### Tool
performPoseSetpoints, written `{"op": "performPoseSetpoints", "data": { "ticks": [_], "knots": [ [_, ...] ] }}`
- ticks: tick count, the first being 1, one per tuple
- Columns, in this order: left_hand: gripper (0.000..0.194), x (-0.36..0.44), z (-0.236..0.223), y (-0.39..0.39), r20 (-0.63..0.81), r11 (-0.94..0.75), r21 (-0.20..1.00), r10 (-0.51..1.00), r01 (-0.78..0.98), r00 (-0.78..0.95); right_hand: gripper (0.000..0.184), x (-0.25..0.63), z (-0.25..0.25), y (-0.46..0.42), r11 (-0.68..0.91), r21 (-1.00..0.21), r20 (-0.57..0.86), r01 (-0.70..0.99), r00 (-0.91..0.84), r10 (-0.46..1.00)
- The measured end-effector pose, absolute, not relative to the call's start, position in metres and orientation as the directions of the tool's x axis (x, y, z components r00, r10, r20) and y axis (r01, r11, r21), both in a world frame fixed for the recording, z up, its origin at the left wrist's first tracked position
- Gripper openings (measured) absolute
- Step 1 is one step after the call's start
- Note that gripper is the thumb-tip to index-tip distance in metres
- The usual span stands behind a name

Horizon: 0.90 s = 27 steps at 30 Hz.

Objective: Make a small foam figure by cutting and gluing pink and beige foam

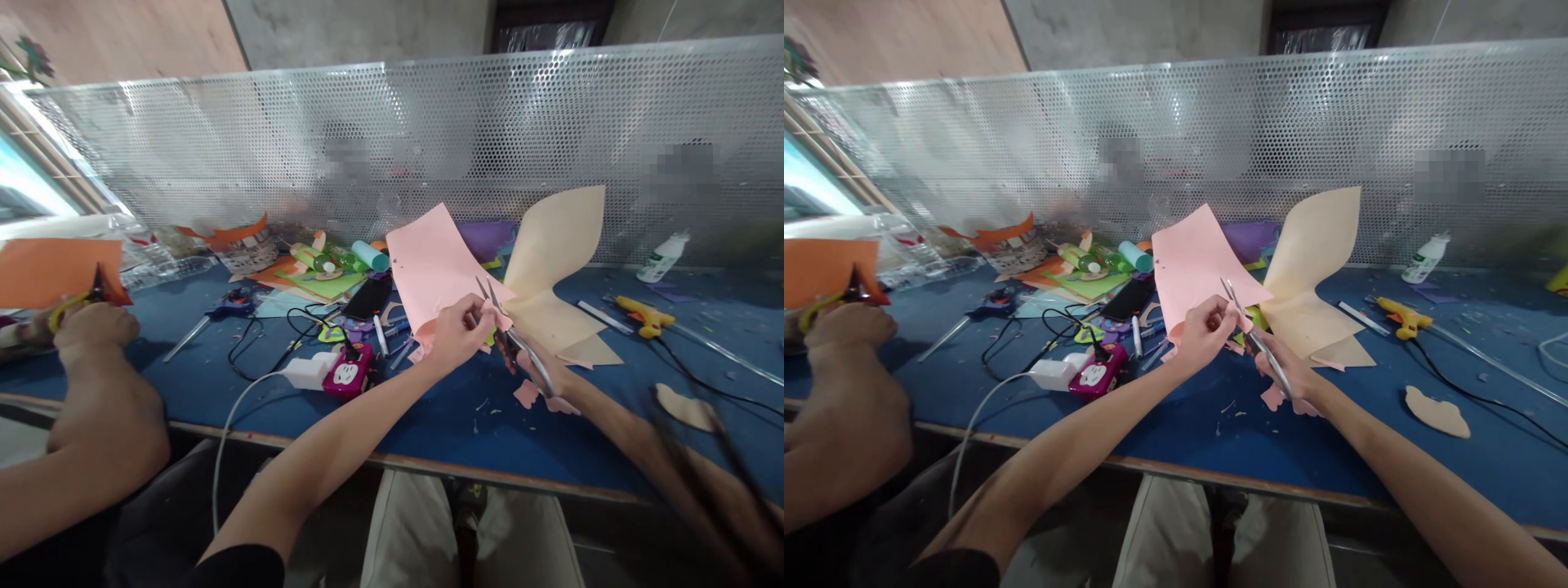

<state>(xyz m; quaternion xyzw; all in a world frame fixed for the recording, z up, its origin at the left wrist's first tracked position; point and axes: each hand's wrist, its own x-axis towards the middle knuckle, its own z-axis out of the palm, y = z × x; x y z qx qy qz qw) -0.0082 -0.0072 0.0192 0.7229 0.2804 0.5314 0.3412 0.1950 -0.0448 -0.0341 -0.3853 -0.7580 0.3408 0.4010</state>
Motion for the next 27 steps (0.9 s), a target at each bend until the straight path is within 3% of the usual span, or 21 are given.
{"op": "performPoseSetpoints", "data": {
  "ticks": [6, 16, 27],
  "knots": [
    [0.039, -0.007, 0.021, -0.009, 0.531, -0.539, 0.841, 0.803, -0.053, 0.271, 0.062, 0.194, -0.022, -0.05, 0.483, -0.81, 0.348, 0.333, -0.391, 0.852],
    [0.034, -0.003, 0.02, -0.012, 0.461, -0.412, 0.886, 0.829, -0.211, 0.318, 0.061, 0.185, -0.02, -0.053, 0.519, -0.77, 0.395, 0.37, -0.362, 0.844],
    [0.036, -0.007, 0.021, 0.001, 0.474, -0.436, 0.881, 0.804, -0.186, 0.361, 0.021, 0.192, -0.007, -0.049, 0.511, -0.726, 0.383, 0.459, -0.347, 0.856]
  ]
}}
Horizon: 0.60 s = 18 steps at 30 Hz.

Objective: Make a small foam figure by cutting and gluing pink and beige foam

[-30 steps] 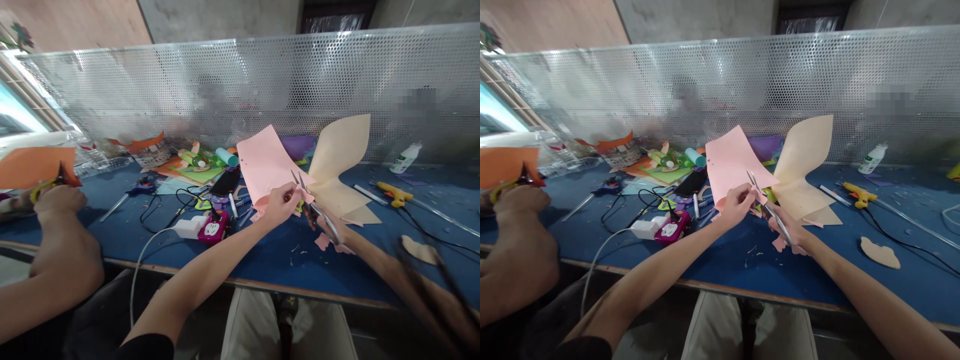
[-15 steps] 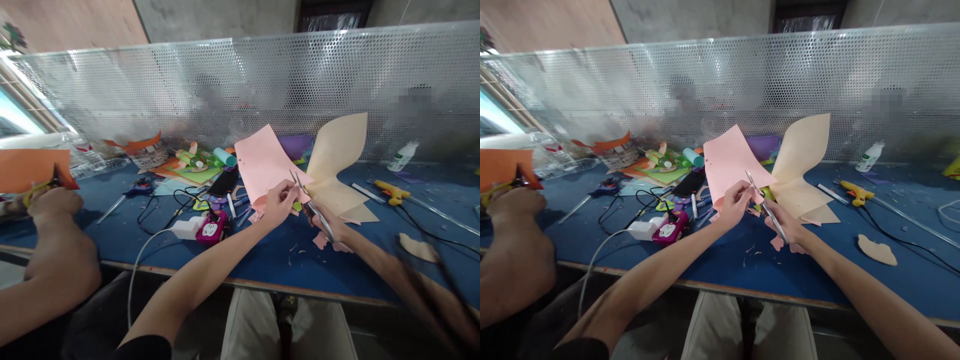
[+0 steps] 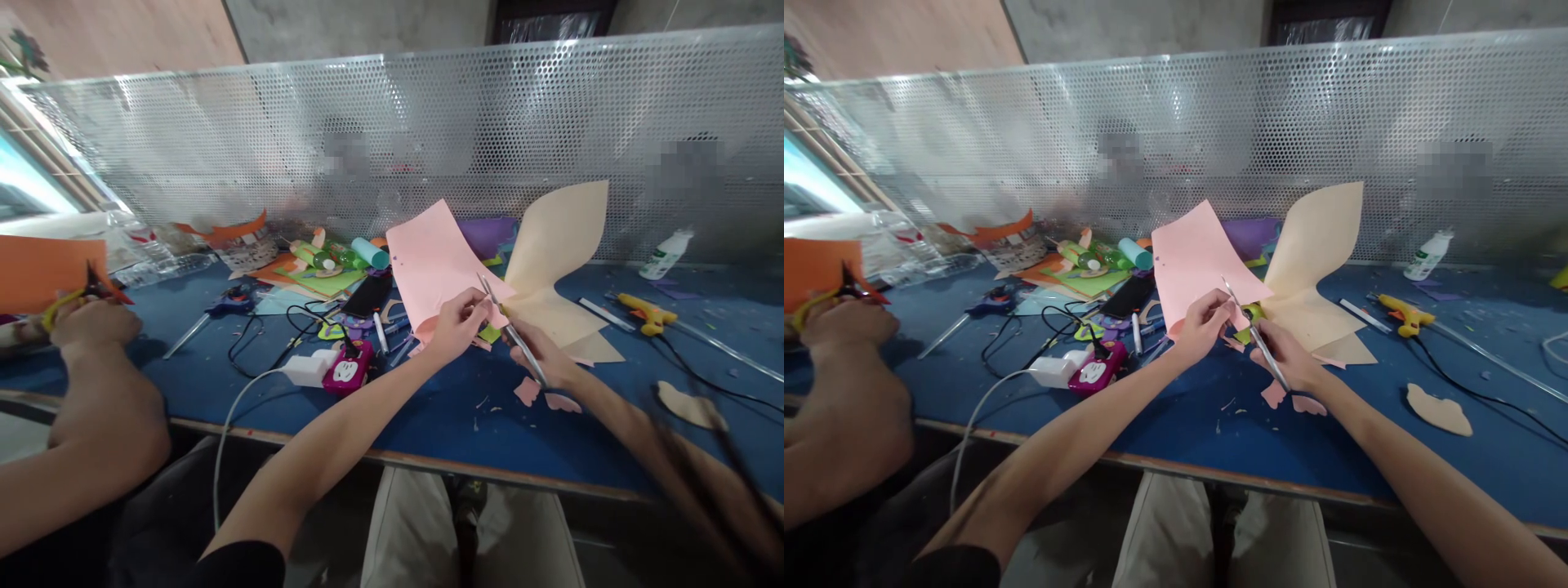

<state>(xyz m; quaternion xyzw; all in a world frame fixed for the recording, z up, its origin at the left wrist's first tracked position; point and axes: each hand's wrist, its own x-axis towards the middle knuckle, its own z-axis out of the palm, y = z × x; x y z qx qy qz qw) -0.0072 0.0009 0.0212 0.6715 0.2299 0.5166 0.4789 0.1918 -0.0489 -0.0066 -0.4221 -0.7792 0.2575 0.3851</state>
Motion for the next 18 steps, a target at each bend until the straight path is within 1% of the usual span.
{"op": "performPoseSetpoints", "data": {
  "ticks": [6, 9, 12, 15, 18],
  "knots": [
    [0.035, -0.0052, 0.0205, 0.0012, 0.455, -0.403, 0.889, 0.831, -0.218, 0.319, 0.016, 0.1958, -0.0062, -0.0468, 0.48, -0.722, 0.352, 0.498, -0.333, 0.875],
    [0.036, -0.0054, 0.0208, 0.0014, 0.445, -0.394, 0.894, 0.833, -0.214, 0.329, 0.018, 0.1963, -0.0056, -0.0465, 0.476, -0.739, 0.342, 0.476, -0.343, 0.875],
    [0.034, -0.007, 0.0216, 0.0029, 0.47, -0.434, 0.882, 0.82, -0.182, 0.327, 0.026, 0.1969, -0.0037, -0.047, 0.484, -0.764, 0.327, 0.428, -0.389, 0.861],
    [0.033, -0.0084, 0.0215, 0.0046, 0.509, -0.494, 0.859, 0.804, -0.133, 0.306, 0.04, 0.1975, -0.0021, -0.048, 0.519, -0.753, 0.342, 0.404, -0.434, 0.833],
    [0.032, -0.0084, 0.0202, 0.0047, 0.489, -0.472, 0.871, 0.811, -0.133, 0.32, 0.052, 0.1988, -0.004, -0.048, 0.529, -0.753, 0.351, 0.391, -0.441, 0.826]
  ]
}}
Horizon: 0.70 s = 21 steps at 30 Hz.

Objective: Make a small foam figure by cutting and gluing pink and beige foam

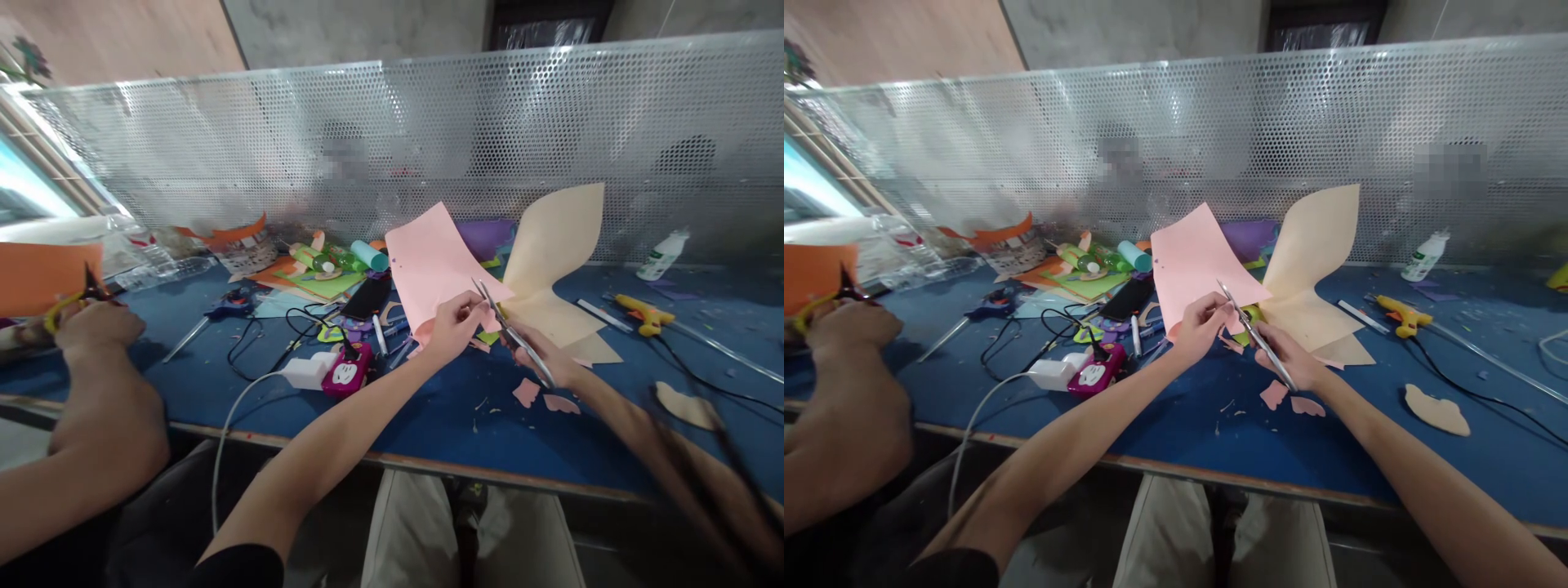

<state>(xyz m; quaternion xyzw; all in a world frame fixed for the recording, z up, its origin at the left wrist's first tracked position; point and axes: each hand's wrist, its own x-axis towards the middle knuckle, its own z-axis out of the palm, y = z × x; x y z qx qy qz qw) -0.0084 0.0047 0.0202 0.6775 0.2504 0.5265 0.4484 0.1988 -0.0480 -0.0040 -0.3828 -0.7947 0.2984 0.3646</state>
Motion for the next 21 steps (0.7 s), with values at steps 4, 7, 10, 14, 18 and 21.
{"op": "performPoseSetpoints", "data": {
  "ticks": [4, 7, 10, 14, 18, 21],
  "knots": [
    [0.032, -0.008, 0.019, 0.004, 0.462, -0.433, 0.887, 0.819, -0.161, 0.341, 0.054, 0.201, -0.009, -0.046, 0.517, -0.768, 0.347, 0.379, -0.433, 0.832],
    [0.032, -0.008, 0.019, 0.005, 0.469, -0.434, 0.883, 0.808, -0.179, 0.357, 0.053, 0.202, -0.01, -0.046, 0.505, -0.776, 0.337, 0.378, -0.428, 0.839],
    [0.032, -0.008, 0.018, 0.007, 0.478, -0.437, 0.878, 0.794, -0.193, 0.376, 0.054, 0.199, -0.008, -0.048, 0.492, -0.786, 0.333, 0.374, -0.416, 0.847],
    [0.036, -0.007, 0.015, 0.01, 0.481, -0.44, 0.877, 0.797, -0.195, 0.365, 0.052, 0.194, -0.006, -0.048, 0.46, -0.798, 0.323, 0.389, -0.367, 0.872],
    [0.038, -0.006, 0.015, 0.012, 0.468, -0.435, 0.883, 0.829, -0.174, 0.305, 0.043, 0.192, -0.008, -0.047, 0.408, -0.808, 0.298, 0.425, -0.304, 0.905],
    [0.038, -0.005, 0.015, 0.014, 0.451, -0.411, 0.891, 0.851, -0.193, 0.269, 0.037, 0.191, -0.008, -0.046, 0.386, -0.789, 0.288, 0.478, -0.268, 0.919]
  ]
}}
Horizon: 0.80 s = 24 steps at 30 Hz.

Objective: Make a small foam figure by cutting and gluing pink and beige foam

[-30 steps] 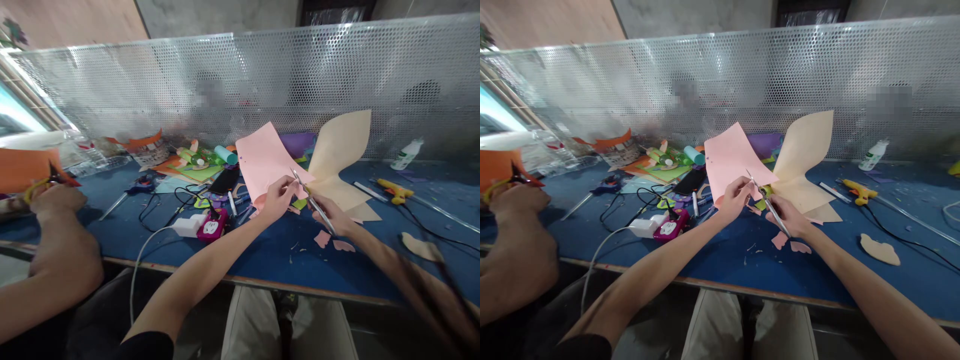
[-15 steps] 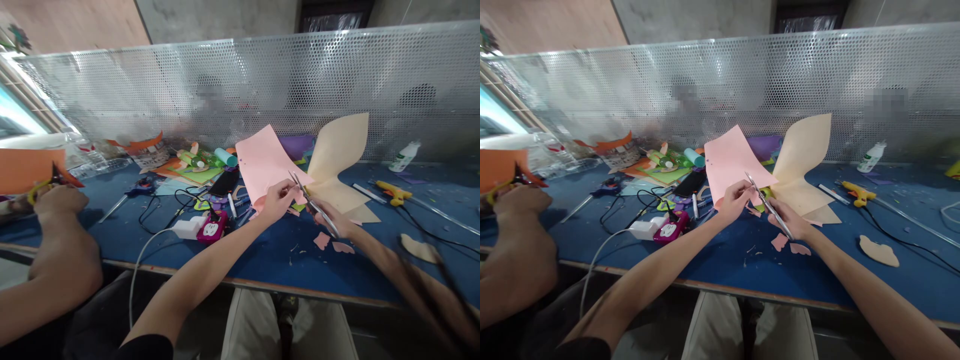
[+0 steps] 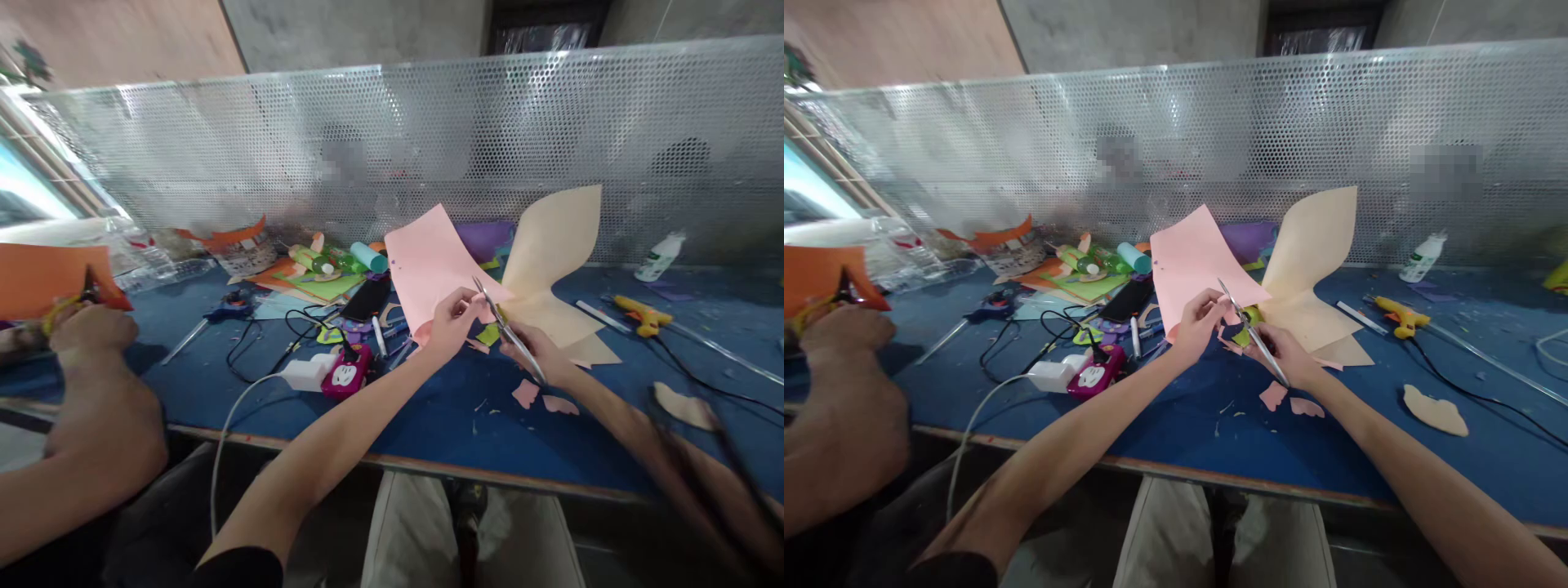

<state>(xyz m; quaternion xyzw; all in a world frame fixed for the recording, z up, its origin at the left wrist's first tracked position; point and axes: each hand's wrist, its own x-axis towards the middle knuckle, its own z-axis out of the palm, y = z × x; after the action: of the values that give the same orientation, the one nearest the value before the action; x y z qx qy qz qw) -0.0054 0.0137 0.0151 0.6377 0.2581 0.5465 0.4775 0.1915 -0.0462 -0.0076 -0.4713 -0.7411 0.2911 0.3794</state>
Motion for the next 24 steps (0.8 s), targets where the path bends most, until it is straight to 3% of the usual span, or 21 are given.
{"op": "performPoseSetpoints", "data": {
  "ticks": [14, 24],
  "knots": [
    [0.034, -0.0011, 0.0208, 0.0093, 0.399, -0.277, 0.883, 0.869, -0.38, 0.293, 0.036, 0.1923, -0.0159, -0.0396, 0.387, -0.735, 0.316, 0.556, -0.225, 0.922],
    [0.038, -0.0006, 0.0148, 0.0098, 0.402, -0.302, 0.9, 0.854, -0.316, 0.329, 0.043, 0.1965, -0.0102, -0.0443, 0.418, -0.777, 0.284, 0.471, -0.331, 0.9]
  ]
}}
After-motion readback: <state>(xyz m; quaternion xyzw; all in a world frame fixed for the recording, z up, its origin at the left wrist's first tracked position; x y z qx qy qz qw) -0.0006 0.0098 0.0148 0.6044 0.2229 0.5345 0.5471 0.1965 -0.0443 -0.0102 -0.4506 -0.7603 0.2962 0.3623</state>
